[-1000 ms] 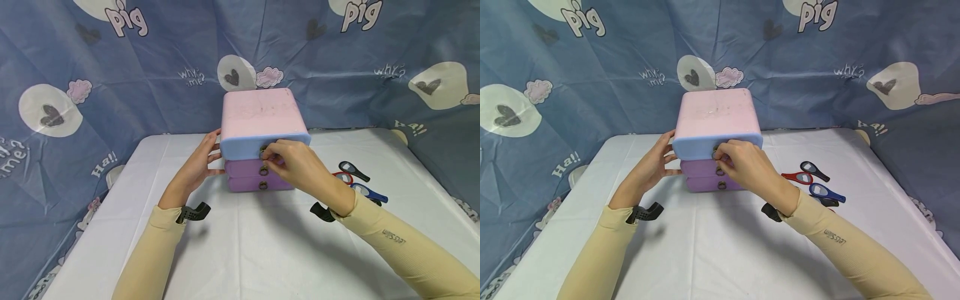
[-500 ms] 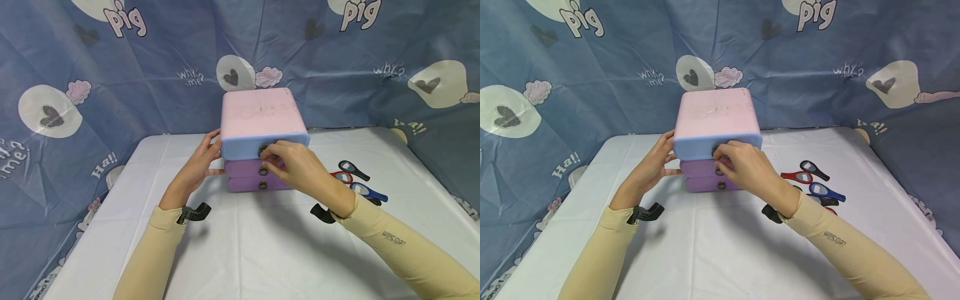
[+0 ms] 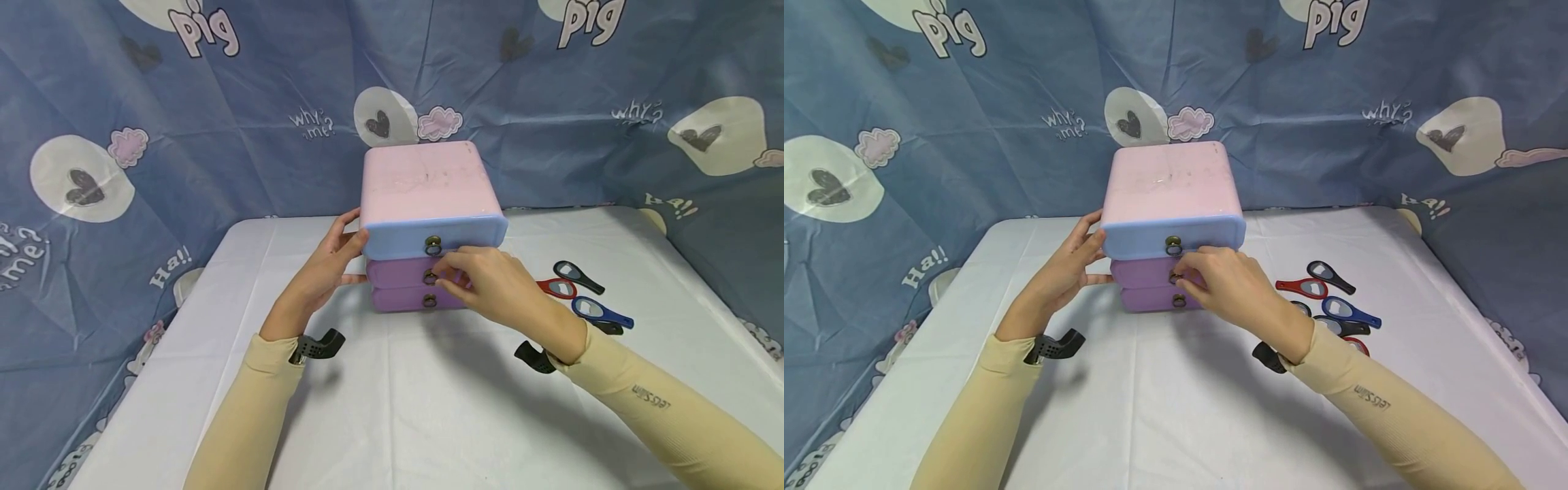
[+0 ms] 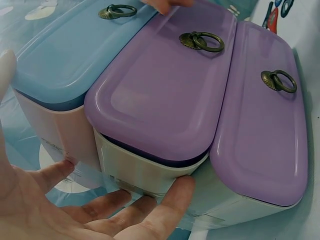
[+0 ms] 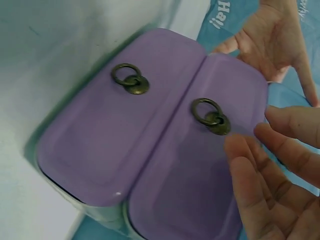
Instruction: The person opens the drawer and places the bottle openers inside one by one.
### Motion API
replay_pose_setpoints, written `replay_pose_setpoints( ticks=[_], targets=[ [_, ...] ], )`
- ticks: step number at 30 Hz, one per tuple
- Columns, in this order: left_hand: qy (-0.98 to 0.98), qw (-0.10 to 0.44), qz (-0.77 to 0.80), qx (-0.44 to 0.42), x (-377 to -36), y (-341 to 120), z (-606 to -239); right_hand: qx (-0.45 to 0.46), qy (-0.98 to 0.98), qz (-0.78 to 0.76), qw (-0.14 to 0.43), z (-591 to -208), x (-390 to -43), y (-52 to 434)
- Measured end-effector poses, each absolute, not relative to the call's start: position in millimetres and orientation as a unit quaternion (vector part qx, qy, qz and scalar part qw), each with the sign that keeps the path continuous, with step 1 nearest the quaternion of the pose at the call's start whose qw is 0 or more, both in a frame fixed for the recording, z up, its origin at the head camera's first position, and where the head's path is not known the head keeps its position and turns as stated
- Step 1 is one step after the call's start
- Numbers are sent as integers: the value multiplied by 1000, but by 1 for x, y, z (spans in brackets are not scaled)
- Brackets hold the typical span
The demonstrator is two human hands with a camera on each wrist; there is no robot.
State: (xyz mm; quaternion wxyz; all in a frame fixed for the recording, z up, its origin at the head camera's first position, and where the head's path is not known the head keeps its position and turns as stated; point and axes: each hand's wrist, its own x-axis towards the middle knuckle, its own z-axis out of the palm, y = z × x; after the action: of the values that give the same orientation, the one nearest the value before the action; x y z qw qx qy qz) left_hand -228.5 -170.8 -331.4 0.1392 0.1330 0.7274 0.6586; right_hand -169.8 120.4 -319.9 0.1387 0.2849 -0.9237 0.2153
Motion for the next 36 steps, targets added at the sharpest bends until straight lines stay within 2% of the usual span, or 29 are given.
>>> replay_pose_setpoints(
  ticks=[8, 16, 28, 36],
  targets=[
    [728, 137, 658, 132, -229, -170, -331, 282, -935, 192, 101, -334, -168, 122],
    [728, 138, 658, 134, -229, -170, -331, 293, -930, 192, 110, -342, -164, 121],
    [729, 136, 657, 136, -230, -170, -332, 293, -940, 160, 79, -350, -167, 113],
    [729, 132, 657, 137, -230, -170, -333, 288, -932, 207, 78, -352, -167, 111]
  ],
)
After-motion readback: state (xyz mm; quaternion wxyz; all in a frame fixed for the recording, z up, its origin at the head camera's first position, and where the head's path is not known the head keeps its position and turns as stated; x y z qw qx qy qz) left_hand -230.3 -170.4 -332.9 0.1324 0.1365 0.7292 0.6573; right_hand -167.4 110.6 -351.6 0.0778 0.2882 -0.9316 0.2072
